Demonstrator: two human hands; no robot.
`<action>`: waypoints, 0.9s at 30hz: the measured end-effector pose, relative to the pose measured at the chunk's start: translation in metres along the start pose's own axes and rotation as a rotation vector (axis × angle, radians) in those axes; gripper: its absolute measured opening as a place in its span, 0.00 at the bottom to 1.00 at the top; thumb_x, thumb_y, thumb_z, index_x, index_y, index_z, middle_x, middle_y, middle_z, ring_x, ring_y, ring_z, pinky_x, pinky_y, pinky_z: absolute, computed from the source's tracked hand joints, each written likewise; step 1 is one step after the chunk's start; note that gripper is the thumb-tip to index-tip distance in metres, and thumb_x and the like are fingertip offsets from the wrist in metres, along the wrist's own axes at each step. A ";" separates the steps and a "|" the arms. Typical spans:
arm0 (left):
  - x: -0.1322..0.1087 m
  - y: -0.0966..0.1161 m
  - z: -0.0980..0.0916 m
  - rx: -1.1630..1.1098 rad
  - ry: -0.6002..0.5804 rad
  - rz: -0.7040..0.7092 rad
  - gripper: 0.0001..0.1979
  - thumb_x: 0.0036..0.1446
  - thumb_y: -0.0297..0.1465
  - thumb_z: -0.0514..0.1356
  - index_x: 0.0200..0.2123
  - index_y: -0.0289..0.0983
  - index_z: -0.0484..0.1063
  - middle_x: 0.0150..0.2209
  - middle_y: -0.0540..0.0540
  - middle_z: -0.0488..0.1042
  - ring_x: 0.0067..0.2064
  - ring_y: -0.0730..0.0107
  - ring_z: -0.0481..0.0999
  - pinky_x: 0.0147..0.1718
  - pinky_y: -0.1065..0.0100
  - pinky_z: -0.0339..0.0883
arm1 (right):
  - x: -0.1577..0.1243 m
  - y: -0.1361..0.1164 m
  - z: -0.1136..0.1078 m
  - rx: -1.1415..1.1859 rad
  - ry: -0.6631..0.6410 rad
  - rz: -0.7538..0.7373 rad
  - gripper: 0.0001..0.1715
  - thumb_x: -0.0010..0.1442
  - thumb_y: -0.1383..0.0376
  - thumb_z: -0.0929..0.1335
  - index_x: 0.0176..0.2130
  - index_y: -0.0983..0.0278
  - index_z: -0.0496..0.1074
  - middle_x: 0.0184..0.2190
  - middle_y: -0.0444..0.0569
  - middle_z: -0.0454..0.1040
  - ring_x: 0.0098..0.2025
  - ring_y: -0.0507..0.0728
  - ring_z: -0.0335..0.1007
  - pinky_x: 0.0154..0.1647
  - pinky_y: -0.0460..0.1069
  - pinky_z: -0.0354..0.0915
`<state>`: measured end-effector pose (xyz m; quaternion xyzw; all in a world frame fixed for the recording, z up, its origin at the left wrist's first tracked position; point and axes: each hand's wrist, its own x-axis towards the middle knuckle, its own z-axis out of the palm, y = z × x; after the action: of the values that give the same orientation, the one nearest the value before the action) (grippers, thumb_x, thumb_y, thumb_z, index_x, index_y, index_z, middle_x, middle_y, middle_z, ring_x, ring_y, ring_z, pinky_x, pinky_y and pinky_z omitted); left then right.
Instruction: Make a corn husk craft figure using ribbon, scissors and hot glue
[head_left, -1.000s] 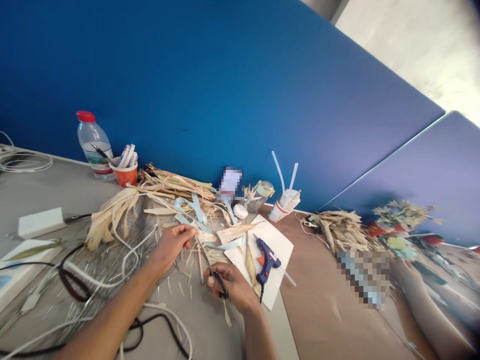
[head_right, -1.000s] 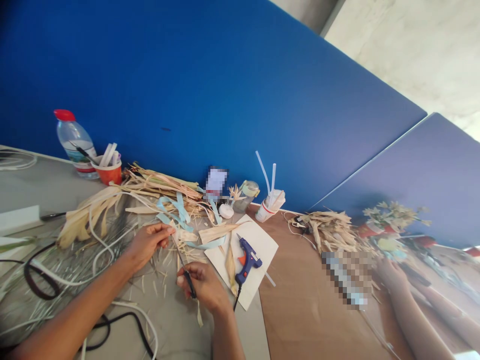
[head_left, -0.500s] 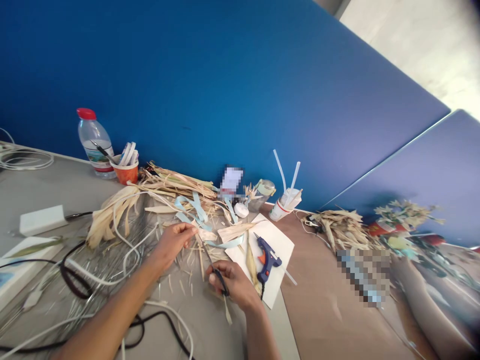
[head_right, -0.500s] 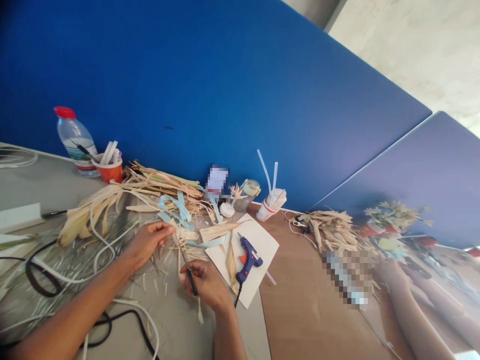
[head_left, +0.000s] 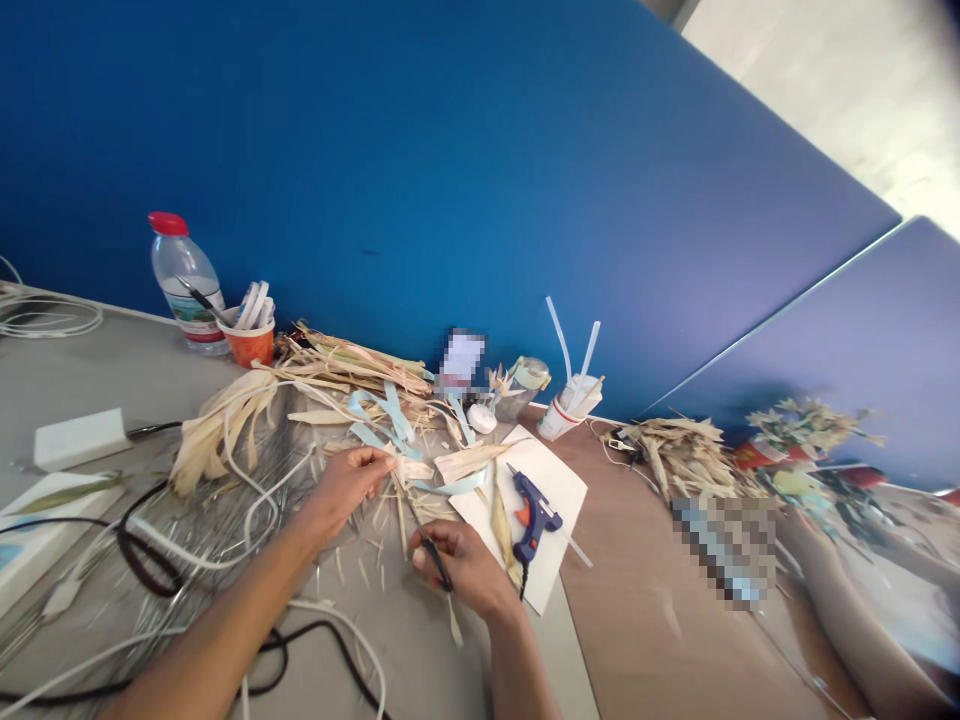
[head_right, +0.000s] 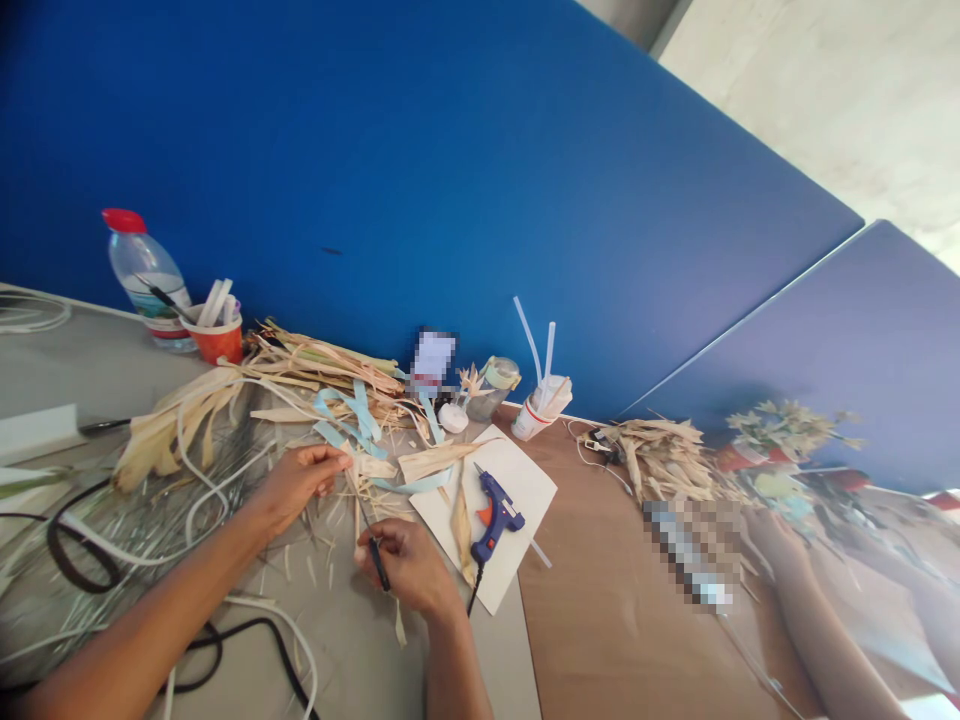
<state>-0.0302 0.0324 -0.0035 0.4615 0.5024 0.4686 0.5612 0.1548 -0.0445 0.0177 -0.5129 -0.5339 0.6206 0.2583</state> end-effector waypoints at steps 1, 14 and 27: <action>0.000 0.000 0.000 0.001 -0.001 -0.001 0.12 0.44 0.40 0.64 0.23 0.36 0.74 0.14 0.55 0.62 0.18 0.75 0.58 0.20 0.71 0.50 | 0.000 0.000 0.000 -0.005 0.001 0.000 0.11 0.48 0.60 0.69 0.32 0.65 0.71 0.16 0.38 0.59 0.19 0.47 0.51 0.20 0.44 0.48; 0.002 -0.003 -0.001 0.063 0.017 0.002 0.13 0.44 0.40 0.64 0.23 0.35 0.74 0.14 0.55 0.62 0.18 0.75 0.59 0.20 0.71 0.51 | -0.001 -0.003 0.000 -0.027 0.002 0.013 0.11 0.47 0.61 0.68 0.31 0.66 0.70 0.16 0.38 0.60 0.18 0.47 0.52 0.20 0.44 0.49; 0.001 -0.001 0.000 0.079 0.025 -0.023 0.11 0.42 0.38 0.64 0.23 0.35 0.76 0.14 0.54 0.63 0.18 0.74 0.59 0.20 0.71 0.51 | -0.002 -0.001 -0.001 -0.056 -0.010 0.028 0.11 0.47 0.60 0.70 0.31 0.65 0.72 0.14 0.37 0.59 0.18 0.47 0.52 0.20 0.44 0.48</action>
<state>-0.0297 0.0328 -0.0042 0.4716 0.5328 0.4476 0.5417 0.1561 -0.0453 0.0192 -0.5242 -0.5453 0.6115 0.2324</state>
